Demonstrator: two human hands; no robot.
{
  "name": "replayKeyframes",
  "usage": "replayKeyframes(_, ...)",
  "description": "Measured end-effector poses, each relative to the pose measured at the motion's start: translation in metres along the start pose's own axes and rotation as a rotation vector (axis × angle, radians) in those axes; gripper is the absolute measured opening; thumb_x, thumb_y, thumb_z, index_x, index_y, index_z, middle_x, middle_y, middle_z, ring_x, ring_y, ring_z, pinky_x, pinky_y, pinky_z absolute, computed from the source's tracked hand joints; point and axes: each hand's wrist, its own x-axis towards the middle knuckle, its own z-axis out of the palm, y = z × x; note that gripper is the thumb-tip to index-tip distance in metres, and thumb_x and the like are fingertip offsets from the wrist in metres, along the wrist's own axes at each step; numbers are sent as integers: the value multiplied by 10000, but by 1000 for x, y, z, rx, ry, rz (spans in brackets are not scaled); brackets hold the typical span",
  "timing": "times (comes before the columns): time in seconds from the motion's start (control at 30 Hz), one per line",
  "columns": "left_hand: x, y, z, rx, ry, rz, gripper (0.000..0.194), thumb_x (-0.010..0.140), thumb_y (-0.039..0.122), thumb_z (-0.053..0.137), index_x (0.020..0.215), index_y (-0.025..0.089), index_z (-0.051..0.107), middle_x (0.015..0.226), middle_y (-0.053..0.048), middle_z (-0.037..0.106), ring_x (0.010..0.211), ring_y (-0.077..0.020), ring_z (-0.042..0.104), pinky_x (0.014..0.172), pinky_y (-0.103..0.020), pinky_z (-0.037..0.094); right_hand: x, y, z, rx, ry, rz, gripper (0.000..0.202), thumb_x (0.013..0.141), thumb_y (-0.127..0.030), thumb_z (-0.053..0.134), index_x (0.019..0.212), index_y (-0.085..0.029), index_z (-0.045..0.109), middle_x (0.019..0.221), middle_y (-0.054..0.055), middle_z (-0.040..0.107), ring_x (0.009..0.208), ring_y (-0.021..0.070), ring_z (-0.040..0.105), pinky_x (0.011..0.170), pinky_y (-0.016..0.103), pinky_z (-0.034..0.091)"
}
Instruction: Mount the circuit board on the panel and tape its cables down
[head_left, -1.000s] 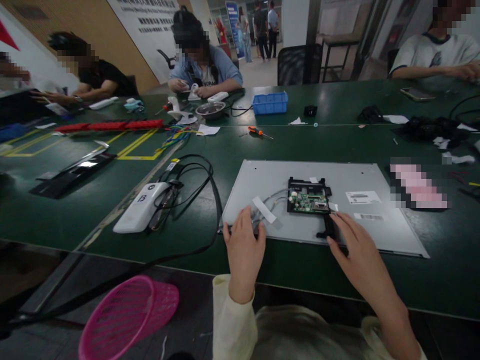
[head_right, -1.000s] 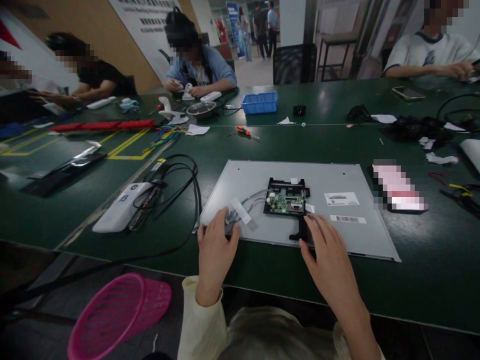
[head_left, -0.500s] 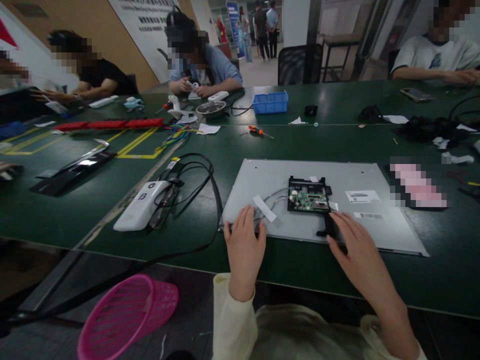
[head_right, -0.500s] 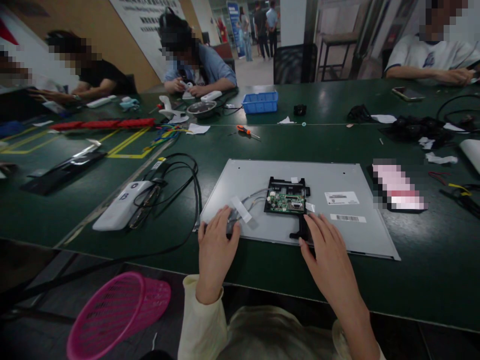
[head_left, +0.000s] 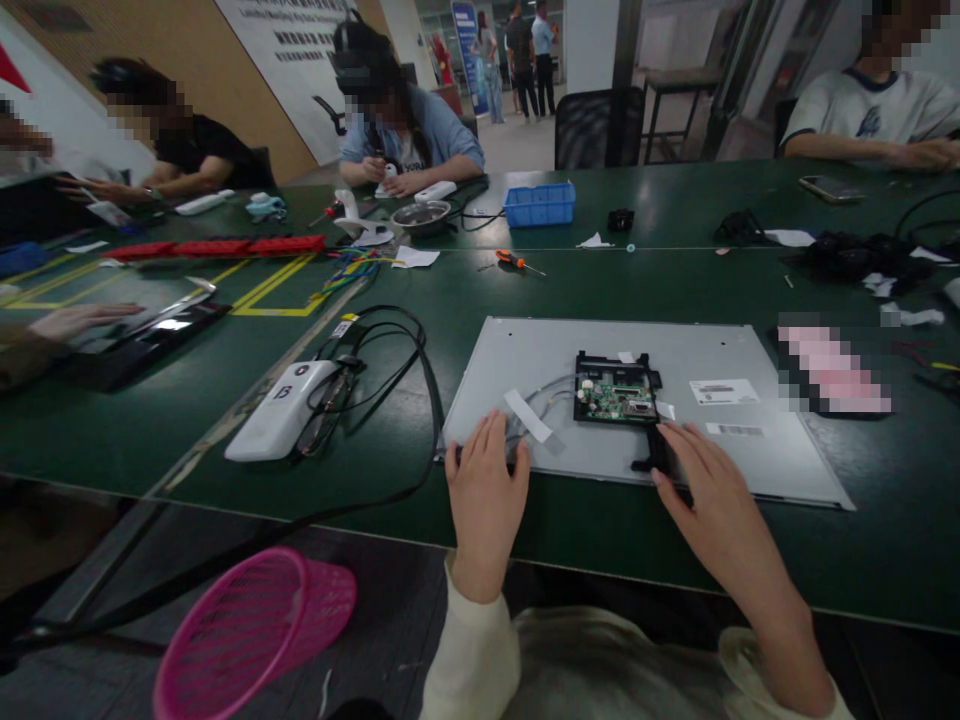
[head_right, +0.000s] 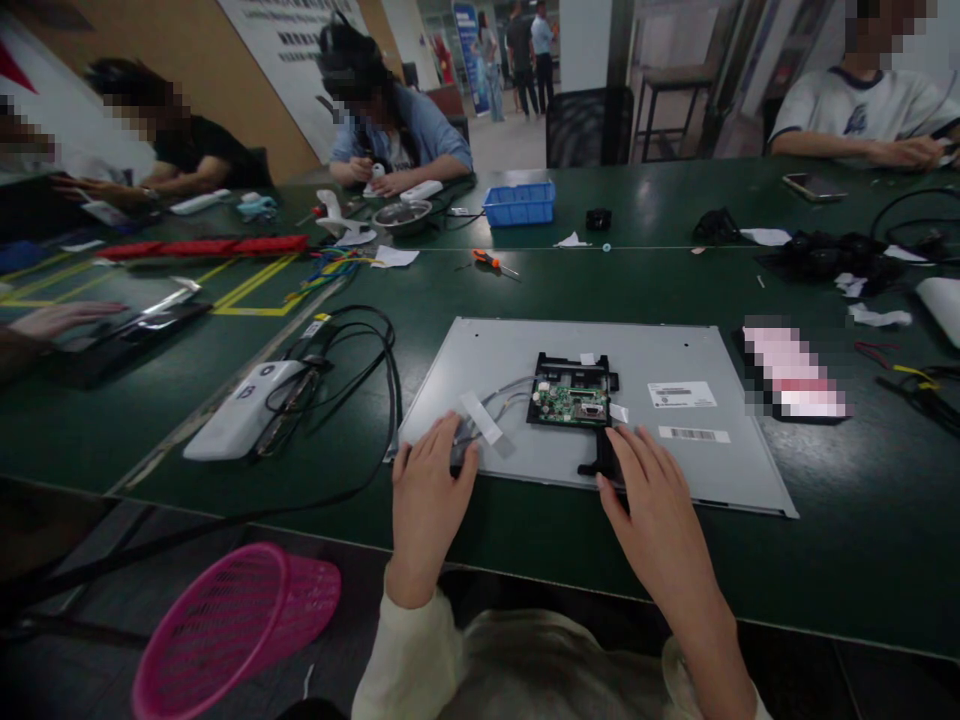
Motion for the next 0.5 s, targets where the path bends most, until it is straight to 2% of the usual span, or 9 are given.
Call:
replayKeyframes(0.23, -4, -1, -2, -3, -16, 12, 389, 927, 292, 464, 1305, 205, 500, 1337, -122, 569, 1257, -278, 507, 1084, -519, 312, -1, 4, -3, 59, 12, 52, 472, 939, -416, 429, 1359, -204, 455, 1367, 124, 525, 1281, 295, 472, 1049, 525, 418)
replayKeyframes(0.4, -9, -4, 0, -8, -20, 12, 395, 930, 295, 457, 1308, 186, 492, 1336, -134, 567, 1287, -286, 482, 1093, -542, 296, 8, 18, -23, 54, 25, 77, 386, 929, -421, 438, 1221, -210, 579, 1323, 102, 572, 1206, 277, 548, 1037, 489, 443)
replayKeyframes(0.5, -10, -5, 1, -3, -21, 19, 404, 929, 301, 464, 1316, 187, 488, 1346, -129, 561, 1298, -287, 471, 1094, -553, 293, 19, 27, -35, 39, -43, 40, 362, 939, -362, 406, 1201, -212, 607, 1375, 85, 540, 1232, 268, 533, 1045, 475, 441)
